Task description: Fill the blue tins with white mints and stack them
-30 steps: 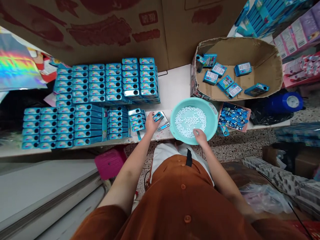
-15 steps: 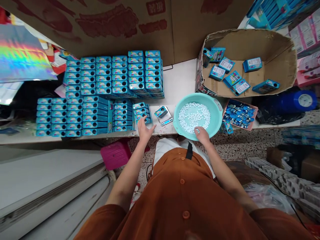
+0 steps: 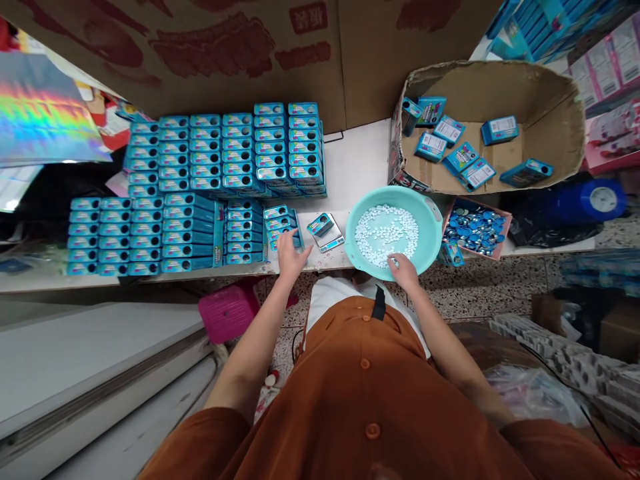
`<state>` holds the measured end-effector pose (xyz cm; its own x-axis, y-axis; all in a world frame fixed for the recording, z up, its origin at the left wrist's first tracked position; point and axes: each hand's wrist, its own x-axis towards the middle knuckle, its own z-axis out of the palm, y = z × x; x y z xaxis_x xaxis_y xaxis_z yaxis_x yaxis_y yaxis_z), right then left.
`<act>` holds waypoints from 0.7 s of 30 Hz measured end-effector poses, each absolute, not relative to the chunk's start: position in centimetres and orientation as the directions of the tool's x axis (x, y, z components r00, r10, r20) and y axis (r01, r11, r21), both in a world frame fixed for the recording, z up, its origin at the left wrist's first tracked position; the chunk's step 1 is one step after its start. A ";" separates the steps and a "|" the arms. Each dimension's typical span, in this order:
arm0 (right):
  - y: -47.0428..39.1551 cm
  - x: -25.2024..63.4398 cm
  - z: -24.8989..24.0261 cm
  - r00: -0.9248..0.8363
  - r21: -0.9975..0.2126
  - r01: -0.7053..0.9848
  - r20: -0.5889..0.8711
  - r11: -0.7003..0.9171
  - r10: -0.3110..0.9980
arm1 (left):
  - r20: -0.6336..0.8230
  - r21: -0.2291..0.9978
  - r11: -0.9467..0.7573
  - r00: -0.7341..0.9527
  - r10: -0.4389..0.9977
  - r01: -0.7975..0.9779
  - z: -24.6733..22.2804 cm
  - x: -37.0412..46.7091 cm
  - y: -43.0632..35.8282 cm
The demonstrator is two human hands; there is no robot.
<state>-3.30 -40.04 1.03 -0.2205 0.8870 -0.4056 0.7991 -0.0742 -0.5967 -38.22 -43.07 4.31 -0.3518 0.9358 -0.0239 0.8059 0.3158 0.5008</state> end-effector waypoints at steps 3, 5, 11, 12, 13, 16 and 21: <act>-40.2 -3.1 1.1 -0.229 -0.615 0.786 -0.380 -0.060 0.896 | -0.027 0.484 0.283 -0.309 0.951 0.828 3.4 -36.6 -40.8; -40.3 -3.0 1.0 -0.240 -0.617 0.785 -0.369 -0.044 0.898 | -0.034 0.460 0.267 -0.284 0.958 0.847 2.5 -35.1 -38.8; -40.4 -2.4 0.6 -0.258 -0.626 0.779 -0.371 -0.035 0.892 | -0.220 0.334 0.351 -0.289 0.932 0.875 2.0 -33.1 -35.3; -40.4 -2.4 0.5 -0.259 -0.632 0.774 -0.367 -0.036 0.893 | -0.227 0.334 0.337 -0.272 0.935 0.880 2.4 -33.3 -35.9; -40.4 -2.4 0.5 -0.255 -0.637 0.770 -0.365 -0.040 0.895 | -0.219 0.343 0.312 -0.247 0.944 0.886 3.0 -33.7 -36.9; -40.5 -2.9 0.3 -0.224 -0.641 0.763 -0.376 -0.078 0.899 | -0.171 0.381 0.229 -0.175 0.970 0.896 5.0 -35.1 -41.8; -40.6 -5.1 0.6 -0.199 -0.658 0.746 -0.366 -0.101 0.909 | -0.166 0.361 0.213 -0.162 0.973 0.908 6.8 -39.1 -49.7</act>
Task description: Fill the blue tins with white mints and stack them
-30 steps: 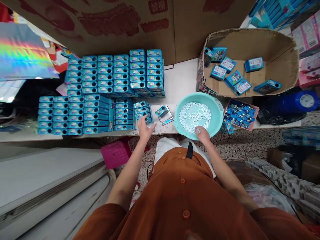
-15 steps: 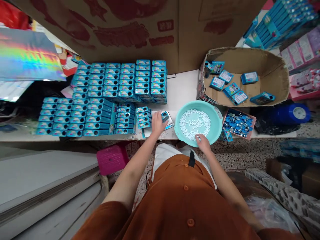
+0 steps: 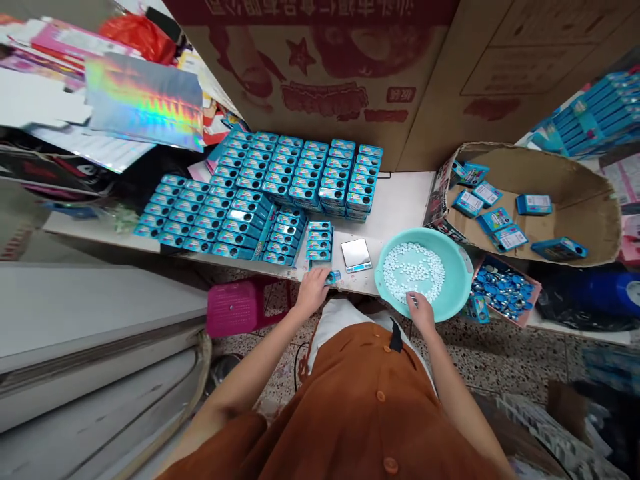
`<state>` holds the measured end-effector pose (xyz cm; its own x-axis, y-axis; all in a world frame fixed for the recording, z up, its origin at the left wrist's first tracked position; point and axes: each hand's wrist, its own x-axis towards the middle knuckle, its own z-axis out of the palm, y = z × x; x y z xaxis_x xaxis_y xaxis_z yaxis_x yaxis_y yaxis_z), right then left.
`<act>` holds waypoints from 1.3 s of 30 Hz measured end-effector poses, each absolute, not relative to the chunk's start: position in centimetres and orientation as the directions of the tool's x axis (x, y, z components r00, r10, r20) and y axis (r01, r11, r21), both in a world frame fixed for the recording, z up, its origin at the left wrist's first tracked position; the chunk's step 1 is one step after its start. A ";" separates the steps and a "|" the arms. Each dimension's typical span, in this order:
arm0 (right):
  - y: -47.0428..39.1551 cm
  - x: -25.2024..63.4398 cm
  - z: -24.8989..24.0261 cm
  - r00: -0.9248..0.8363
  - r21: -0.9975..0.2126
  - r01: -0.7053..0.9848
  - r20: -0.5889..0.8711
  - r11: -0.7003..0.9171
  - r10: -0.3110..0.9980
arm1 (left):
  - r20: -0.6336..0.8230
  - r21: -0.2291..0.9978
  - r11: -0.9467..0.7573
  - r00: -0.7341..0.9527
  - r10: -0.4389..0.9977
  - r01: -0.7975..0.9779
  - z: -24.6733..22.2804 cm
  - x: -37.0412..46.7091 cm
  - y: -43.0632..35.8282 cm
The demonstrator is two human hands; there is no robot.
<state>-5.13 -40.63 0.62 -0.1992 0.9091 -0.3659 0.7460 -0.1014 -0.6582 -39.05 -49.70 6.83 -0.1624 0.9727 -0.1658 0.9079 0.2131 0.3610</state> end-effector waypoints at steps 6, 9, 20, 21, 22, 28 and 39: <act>-41.3 -8.5 2.2 -0.209 -0.655 0.751 -0.356 -0.084 0.911 | -0.175 0.290 0.156 -0.108 0.979 0.944 5.0 -43.6 -50.3; -42.4 -9.7 2.9 -0.184 -0.657 0.750 -0.321 -0.078 0.929 | -0.179 0.284 0.081 -0.030 0.983 0.955 3.7 -44.8 -49.0; -47.5 -11.8 3.9 -0.006 -0.645 0.759 -0.146 -0.091 0.989 | -0.120 0.237 -0.102 0.133 0.984 0.966 0.1 -46.8 -48.5; -47.8 -11.9 4.0 0.005 -0.641 0.762 -0.137 -0.093 0.990 | -0.093 0.232 -0.101 0.126 0.988 0.967 -0.1 -47.0 -48.5; -48.1 -12.0 4.2 0.015 -0.635 0.767 -0.131 -0.096 0.991 | -0.068 0.233 -0.105 0.124 0.990 0.967 -0.4 -47.2 -48.4; -49.2 -12.5 5.0 0.069 -0.596 0.792 -0.129 -0.133 0.989 | 0.001 0.321 -0.148 0.156 0.988 0.936 -0.8 -47.8 -47.7; -43.3 -7.6 3.3 0.020 -0.576 0.812 -0.128 -0.091 0.992 | 0.345 0.476 -0.228 0.059 0.937 0.849 4.0 -38.5 -43.8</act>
